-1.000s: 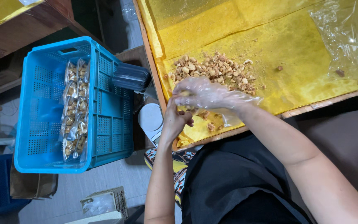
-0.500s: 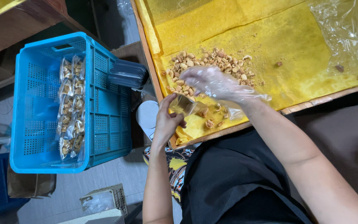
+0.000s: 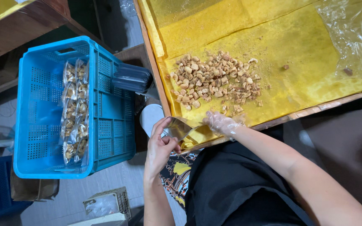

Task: The person uses a small shovel to scoop fried snacks from a yellow tray into plastic bags, weighs the bags on a digital scale, and places the filled bags into a blue crate.

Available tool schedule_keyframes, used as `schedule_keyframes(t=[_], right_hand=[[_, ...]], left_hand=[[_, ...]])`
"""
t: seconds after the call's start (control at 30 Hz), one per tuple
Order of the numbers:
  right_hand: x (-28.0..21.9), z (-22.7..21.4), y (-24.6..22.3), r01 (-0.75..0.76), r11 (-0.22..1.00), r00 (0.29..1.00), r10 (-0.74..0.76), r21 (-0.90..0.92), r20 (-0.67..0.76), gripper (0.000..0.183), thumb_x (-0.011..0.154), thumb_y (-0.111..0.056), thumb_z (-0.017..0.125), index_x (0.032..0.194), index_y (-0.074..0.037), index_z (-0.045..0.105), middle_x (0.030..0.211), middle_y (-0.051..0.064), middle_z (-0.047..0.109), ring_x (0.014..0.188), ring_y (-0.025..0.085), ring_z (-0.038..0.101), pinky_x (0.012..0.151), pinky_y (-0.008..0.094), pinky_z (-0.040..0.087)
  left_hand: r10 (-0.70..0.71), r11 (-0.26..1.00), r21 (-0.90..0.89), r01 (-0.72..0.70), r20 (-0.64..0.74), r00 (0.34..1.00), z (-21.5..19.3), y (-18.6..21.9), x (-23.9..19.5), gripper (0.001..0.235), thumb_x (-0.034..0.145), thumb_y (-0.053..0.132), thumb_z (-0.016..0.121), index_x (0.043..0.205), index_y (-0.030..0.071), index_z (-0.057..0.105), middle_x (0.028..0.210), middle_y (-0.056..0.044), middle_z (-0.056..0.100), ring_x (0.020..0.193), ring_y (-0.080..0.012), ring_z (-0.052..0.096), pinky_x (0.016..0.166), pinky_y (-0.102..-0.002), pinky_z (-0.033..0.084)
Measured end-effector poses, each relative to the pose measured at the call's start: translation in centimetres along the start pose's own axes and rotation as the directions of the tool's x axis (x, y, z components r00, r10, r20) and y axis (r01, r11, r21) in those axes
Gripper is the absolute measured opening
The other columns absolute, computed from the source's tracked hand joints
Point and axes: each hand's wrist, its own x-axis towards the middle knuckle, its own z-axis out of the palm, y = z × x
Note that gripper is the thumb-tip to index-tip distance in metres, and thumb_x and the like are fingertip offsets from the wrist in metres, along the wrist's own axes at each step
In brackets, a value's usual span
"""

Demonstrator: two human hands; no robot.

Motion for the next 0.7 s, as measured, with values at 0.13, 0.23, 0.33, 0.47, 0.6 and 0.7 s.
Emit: schedule_keyframes(t=[0.13, 0.23, 0.33, 0.47, 0.6, 0.7], right_hand=[[-1.4, -3.1, 3.6, 0.098, 0.924, 0.995, -0.099, -0.369, 0.016, 0.015, 0.089, -0.008, 0.061, 0.104, -0.011, 0.062, 0.090, 0.008, 0.052, 0.075, 0.017, 0.054, 0.061, 0.033, 0.048], [-1.8, -10.9, 5.0, 0.007, 0.915, 0.996, 0.028, -0.404, 0.080, 0.012, 0.100, -0.011, 0.053, 0.094, -0.004, 0.061, 0.068, 0.003, 0.050, 0.056, 0.009, 0.045, 0.043, 0.027, 0.040], [-6.1, -20.5, 2.7, -0.259, 0.543, 0.942, 0.325, 0.799, 0.084, 0.018, 0.090, -0.026, 0.068, 0.104, -0.014, 0.068, 0.080, 0.010, 0.067, 0.066, 0.017, 0.061, 0.058, 0.032, 0.053], [-9.1, -28.7, -3.3, 0.064, 0.837, 0.979, 0.054, 0.544, -0.199, 0.034, 0.086, -0.028, 0.074, 0.118, -0.017, 0.070, 0.116, 0.005, 0.070, 0.107, 0.022, 0.067, 0.092, 0.038, 0.055], [-10.6, -30.2, -6.8, 0.398, 0.858, 0.906, -0.313, 0.324, -0.285, 0.047, 0.082, -0.024, 0.072, 0.127, -0.016, 0.067, 0.123, 0.006, 0.068, 0.115, 0.023, 0.064, 0.101, 0.041, 0.052], [-11.5, -30.3, -6.6, 0.502, 0.851, 0.792, -0.381, 0.153, -0.477, 0.043, 0.094, -0.027, 0.074, 0.132, -0.008, 0.067, 0.137, 0.019, 0.059, 0.127, 0.041, 0.054, 0.104, 0.055, 0.046]], left_hand=[[-0.052, 0.999, -0.004, 0.052, 0.036, 0.998, 0.7, -0.5, 1.5, 0.066, 0.085, -0.011, 0.058, 0.148, -0.001, 0.041, 0.147, -0.013, 0.044, 0.066, -0.0130, 0.065, 0.057, -0.029, 0.059], [-0.036, 0.999, 0.034, 0.033, 0.074, 0.997, 1.7, -0.2, 3.3, 0.068, 0.084, -0.011, 0.058, 0.148, -0.001, 0.040, 0.150, -0.010, 0.040, 0.066, -0.0141, 0.066, 0.056, -0.029, 0.058], [-0.032, 0.996, 0.085, 0.023, 0.106, 0.994, 3.3, 0.2, 5.7, 0.072, 0.079, -0.012, 0.057, 0.148, 0.000, 0.039, 0.152, -0.011, 0.036, 0.066, -0.0165, 0.069, 0.056, -0.030, 0.059], [-0.022, 0.980, 0.199, 0.002, 0.098, 0.995, 5.6, 0.4, 8.1, 0.073, 0.075, -0.013, 0.059, 0.145, -0.001, 0.045, 0.152, -0.013, 0.038, 0.065, -0.0197, 0.072, 0.058, -0.030, 0.061], [-0.053, 0.991, 0.124, 0.043, 0.078, 0.996, 6.6, 0.0, 9.1, 0.067, 0.078, -0.013, 0.061, 0.143, -0.003, 0.043, 0.149, -0.016, 0.038, 0.070, -0.0203, 0.072, 0.058, -0.031, 0.063], [-0.051, 0.991, 0.126, 0.040, 0.083, 0.995, 6.2, -0.6, 8.6, 0.055, 0.083, -0.011, 0.065, 0.137, -0.005, 0.056, 0.149, -0.015, 0.039, 0.072, -0.0209, 0.071, 0.057, -0.032, 0.062]])
